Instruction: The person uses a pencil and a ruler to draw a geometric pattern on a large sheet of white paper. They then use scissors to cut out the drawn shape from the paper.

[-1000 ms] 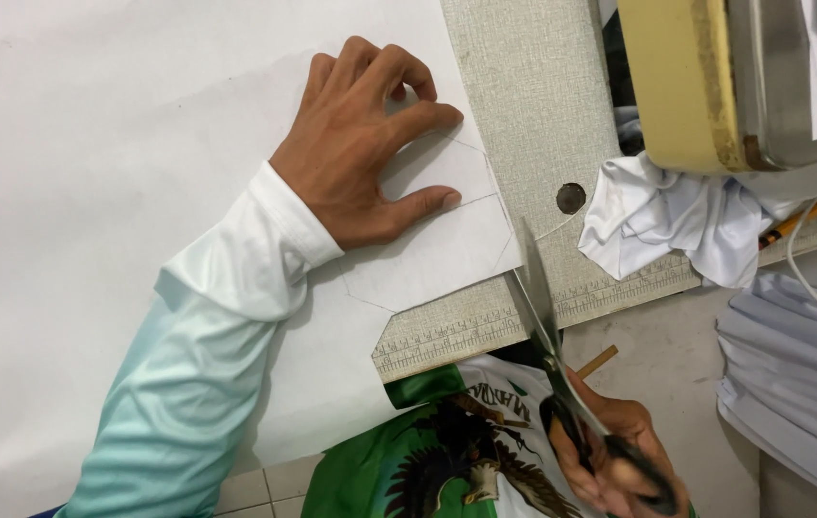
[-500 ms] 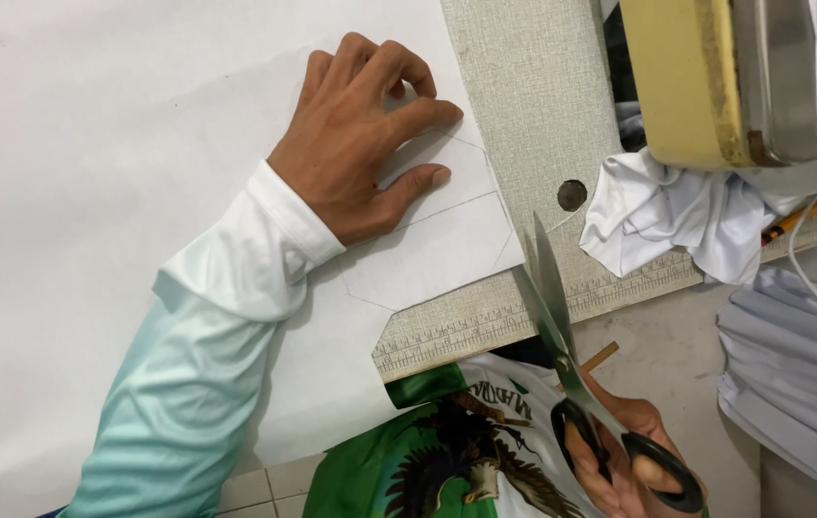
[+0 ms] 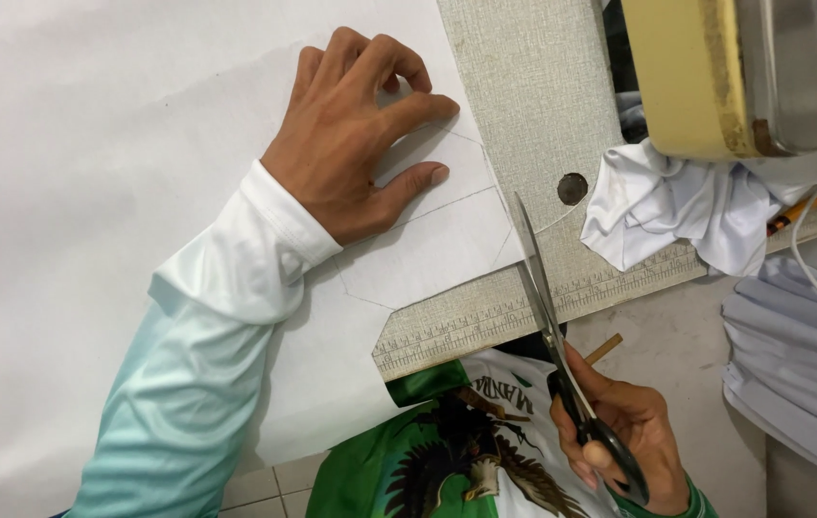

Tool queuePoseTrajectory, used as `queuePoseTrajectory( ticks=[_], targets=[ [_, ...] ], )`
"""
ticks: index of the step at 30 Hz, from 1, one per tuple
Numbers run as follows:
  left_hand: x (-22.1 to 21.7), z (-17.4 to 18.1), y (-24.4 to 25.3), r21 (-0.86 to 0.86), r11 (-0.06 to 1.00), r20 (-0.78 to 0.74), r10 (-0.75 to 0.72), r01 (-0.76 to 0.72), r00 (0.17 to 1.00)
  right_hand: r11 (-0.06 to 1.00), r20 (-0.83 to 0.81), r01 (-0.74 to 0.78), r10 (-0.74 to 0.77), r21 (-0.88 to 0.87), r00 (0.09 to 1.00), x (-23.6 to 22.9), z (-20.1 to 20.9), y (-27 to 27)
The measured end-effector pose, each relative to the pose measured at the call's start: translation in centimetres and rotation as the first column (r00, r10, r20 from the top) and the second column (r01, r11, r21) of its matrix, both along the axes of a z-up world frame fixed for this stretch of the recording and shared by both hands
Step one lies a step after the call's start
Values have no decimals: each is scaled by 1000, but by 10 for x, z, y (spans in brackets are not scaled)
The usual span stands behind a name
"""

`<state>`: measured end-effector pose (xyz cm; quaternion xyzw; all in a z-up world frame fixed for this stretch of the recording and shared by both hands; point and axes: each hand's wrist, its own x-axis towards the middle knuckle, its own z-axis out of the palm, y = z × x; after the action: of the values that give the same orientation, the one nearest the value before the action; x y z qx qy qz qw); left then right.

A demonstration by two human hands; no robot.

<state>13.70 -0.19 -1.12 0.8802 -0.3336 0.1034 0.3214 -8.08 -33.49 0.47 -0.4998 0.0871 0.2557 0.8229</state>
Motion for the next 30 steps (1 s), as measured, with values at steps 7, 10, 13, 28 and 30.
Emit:
queuePoseTrajectory(
  ticks=[7,10,13,28,30],
  targets=[
    [-1,2,1,-14,1000,21,-12,12,1000,993,7,-10,11,-114,1000,1,4,0],
    [0,3,0,-7,1000,24,-22,23,999,993,-12,2,-4,-120,1000,-2,6,1],
    [0,4,-1,-14,1000,23,-20,20,1000,992,-46,16,-22,-127,999,-7,6,-1],
    [-2,4,-1,-31,999,9,-6,7,1000,997,-119,61,-56,39,991,-12,8,-5],
    [-2,4,-1,-30,1000,12,-6,6,1000,998,-140,61,-57,27,988,-12,9,-6]
  ],
)
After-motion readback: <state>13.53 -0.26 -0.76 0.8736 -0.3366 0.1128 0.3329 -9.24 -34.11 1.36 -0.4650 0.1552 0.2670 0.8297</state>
